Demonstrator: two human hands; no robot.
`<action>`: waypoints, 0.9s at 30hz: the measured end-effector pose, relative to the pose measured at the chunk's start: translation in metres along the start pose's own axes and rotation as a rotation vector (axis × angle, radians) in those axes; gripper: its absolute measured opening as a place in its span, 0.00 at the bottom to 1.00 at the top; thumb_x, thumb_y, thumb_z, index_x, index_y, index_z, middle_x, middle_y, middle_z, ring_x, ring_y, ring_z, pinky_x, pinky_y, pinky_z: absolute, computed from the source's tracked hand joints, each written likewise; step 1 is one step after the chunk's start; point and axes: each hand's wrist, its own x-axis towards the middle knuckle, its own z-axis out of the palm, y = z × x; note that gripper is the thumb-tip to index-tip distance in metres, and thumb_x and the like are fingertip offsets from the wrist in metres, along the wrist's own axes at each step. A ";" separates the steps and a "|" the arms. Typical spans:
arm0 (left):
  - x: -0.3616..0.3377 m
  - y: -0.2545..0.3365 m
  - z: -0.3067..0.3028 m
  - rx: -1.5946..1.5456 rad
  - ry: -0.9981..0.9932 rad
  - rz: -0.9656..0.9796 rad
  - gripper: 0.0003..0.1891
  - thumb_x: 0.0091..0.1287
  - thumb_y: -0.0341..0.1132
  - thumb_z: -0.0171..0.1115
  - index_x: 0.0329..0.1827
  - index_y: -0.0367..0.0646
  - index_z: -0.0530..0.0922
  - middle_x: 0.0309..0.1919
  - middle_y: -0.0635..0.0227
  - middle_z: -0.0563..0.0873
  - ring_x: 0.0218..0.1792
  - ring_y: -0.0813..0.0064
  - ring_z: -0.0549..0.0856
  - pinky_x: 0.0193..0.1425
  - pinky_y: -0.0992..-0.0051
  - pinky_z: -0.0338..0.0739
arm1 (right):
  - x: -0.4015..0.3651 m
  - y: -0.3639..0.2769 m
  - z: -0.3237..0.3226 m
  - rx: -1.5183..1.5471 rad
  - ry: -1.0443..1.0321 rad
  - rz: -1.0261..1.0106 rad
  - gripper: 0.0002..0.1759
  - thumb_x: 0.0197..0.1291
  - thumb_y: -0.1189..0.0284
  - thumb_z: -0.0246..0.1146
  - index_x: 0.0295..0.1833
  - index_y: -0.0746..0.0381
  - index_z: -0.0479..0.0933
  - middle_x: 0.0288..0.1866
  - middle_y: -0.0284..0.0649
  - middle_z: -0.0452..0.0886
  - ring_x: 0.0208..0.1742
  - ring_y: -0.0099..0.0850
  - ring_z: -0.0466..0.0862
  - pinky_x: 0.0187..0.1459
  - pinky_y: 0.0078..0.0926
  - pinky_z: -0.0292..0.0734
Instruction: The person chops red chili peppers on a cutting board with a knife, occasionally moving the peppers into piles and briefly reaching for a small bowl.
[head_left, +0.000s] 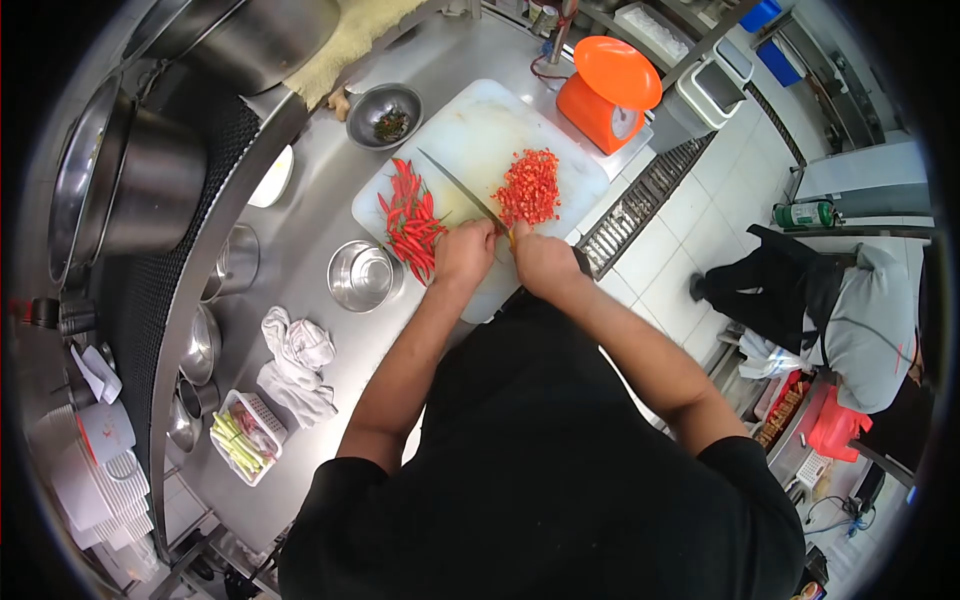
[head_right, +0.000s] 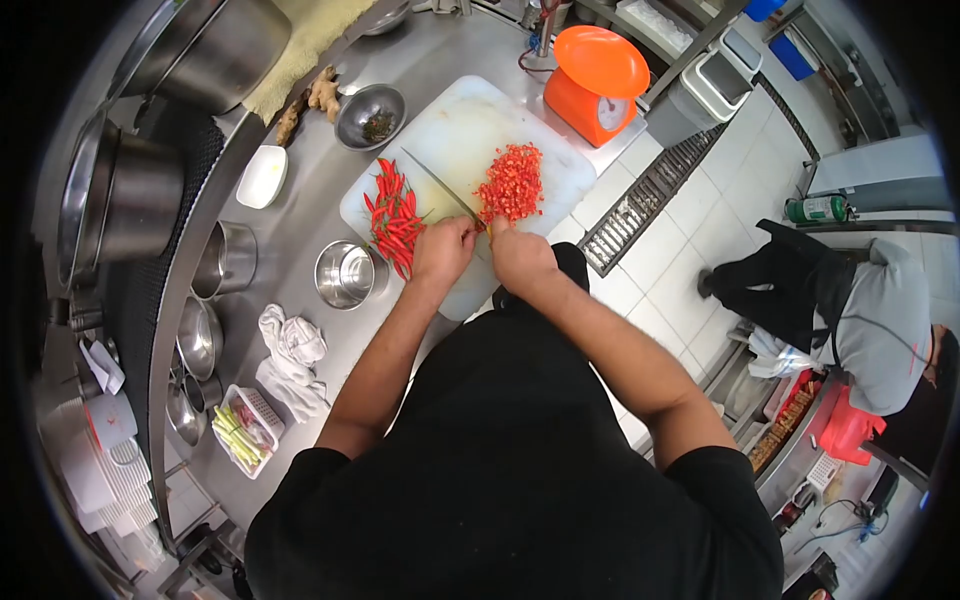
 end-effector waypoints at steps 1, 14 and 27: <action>-0.003 0.001 0.001 0.008 -0.006 0.007 0.04 0.67 0.33 0.69 0.40 0.42 0.88 0.36 0.53 0.90 0.37 0.48 0.90 0.44 0.51 0.84 | -0.002 0.001 0.001 0.003 0.005 -0.013 0.11 0.71 0.73 0.59 0.54 0.67 0.71 0.38 0.53 0.91 0.39 0.49 0.94 0.41 0.44 0.89; -0.012 -0.001 0.005 -0.055 0.016 -0.005 0.05 0.68 0.31 0.69 0.44 0.44 0.89 0.39 0.57 0.91 0.41 0.52 0.91 0.48 0.55 0.85 | -0.003 0.003 0.003 -0.011 0.012 -0.029 0.13 0.74 0.69 0.58 0.54 0.67 0.71 0.37 0.52 0.90 0.38 0.49 0.93 0.40 0.46 0.88; -0.009 -0.001 0.007 -0.053 0.019 -0.033 0.05 0.68 0.34 0.71 0.42 0.45 0.88 0.38 0.59 0.91 0.38 0.53 0.91 0.44 0.54 0.84 | -0.001 0.011 -0.006 0.041 -0.044 -0.005 0.18 0.76 0.62 0.61 0.56 0.66 0.71 0.42 0.54 0.90 0.44 0.51 0.92 0.46 0.49 0.86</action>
